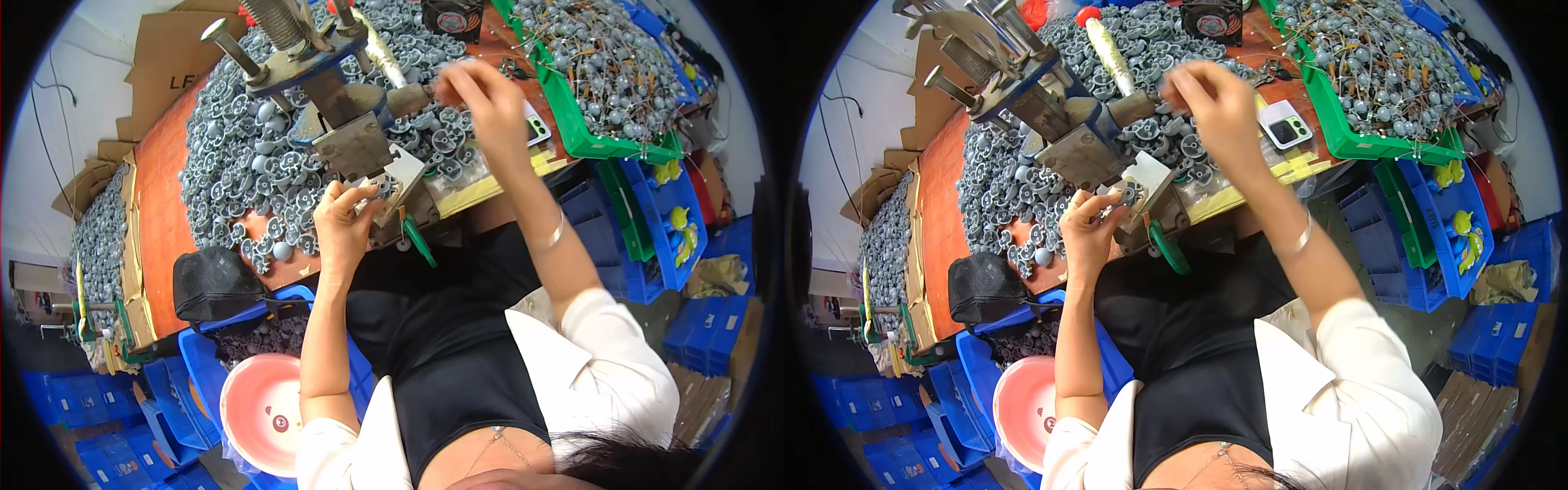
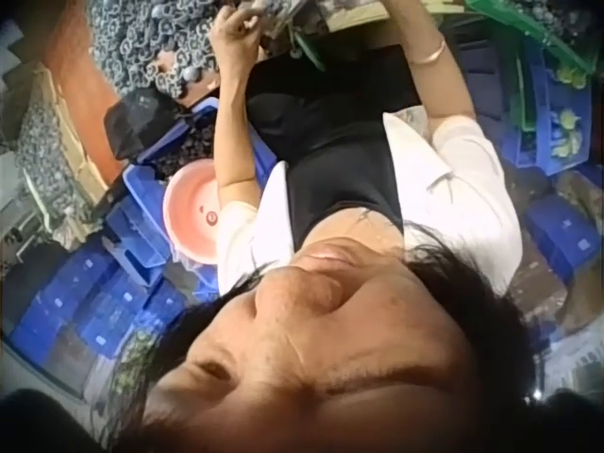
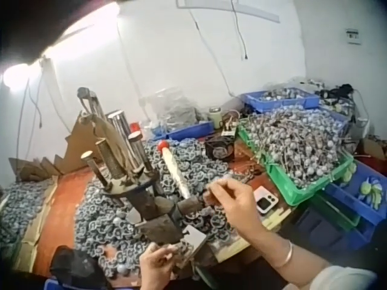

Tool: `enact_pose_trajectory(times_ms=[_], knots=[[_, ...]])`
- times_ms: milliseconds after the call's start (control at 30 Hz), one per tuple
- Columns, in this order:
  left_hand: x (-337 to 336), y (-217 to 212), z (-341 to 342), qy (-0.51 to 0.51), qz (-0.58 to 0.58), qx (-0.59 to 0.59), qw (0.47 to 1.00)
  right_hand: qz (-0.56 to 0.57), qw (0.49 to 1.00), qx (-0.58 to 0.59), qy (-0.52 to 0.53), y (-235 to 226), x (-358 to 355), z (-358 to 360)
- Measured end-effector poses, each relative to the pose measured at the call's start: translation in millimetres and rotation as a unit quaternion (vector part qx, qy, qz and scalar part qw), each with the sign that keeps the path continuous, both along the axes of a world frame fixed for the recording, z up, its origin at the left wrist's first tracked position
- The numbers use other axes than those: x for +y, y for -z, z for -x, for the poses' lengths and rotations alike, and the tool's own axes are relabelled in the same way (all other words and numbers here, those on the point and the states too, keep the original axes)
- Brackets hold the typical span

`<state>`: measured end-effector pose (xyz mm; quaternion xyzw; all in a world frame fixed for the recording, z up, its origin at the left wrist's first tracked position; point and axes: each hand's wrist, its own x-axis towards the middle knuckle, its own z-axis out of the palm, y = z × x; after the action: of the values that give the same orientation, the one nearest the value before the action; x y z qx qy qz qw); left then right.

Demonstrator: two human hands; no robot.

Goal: Assembling small grey toy or mechanical components using a manual press machine and thin wire.

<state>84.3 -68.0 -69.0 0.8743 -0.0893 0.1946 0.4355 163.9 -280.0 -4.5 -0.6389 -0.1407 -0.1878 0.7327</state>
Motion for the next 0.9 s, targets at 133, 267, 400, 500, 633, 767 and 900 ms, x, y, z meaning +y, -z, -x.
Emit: enact_pose_trajectory(times_ms=[133,267,400,500,633,767,900], knots=[[-26.0,6.0,0.6,-0.074,-0.027,-0.021,0.997,-0.12,0.942,0.084,-0.303,-16.6,12.2,-111.4],[-17.6,7.8,7.5,-0.104,0.003,0.002,0.995,-0.027,0.975,-0.186,-0.122,-78.8,57.2,-81.5],[-22.9,-4.2,14.6,-0.11,-0.031,0.002,0.993,0.241,0.878,-0.406,0.074,-59.4,0.8,53.4],[-19.6,0.1,13.9,-0.079,-0.045,0.0,0.996,0.117,0.92,-0.362,-0.099,15.8,-7.0,96.0],[-20.3,-7.1,26.7,-0.067,-0.101,0.033,0.992,0.145,0.903,-0.399,-0.069,-40.9,-15.0,77.0],[-12.3,0.3,44.1,-0.081,-0.27,0.005,0.959,-0.039,0.966,-0.253,-0.025,-98.6,-11.6,60.9],[-42.8,-20.8,71.7,0.123,-0.061,0.093,0.986,0.096,0.977,-0.171,-0.078,-29.0,-13.3,42.8]])
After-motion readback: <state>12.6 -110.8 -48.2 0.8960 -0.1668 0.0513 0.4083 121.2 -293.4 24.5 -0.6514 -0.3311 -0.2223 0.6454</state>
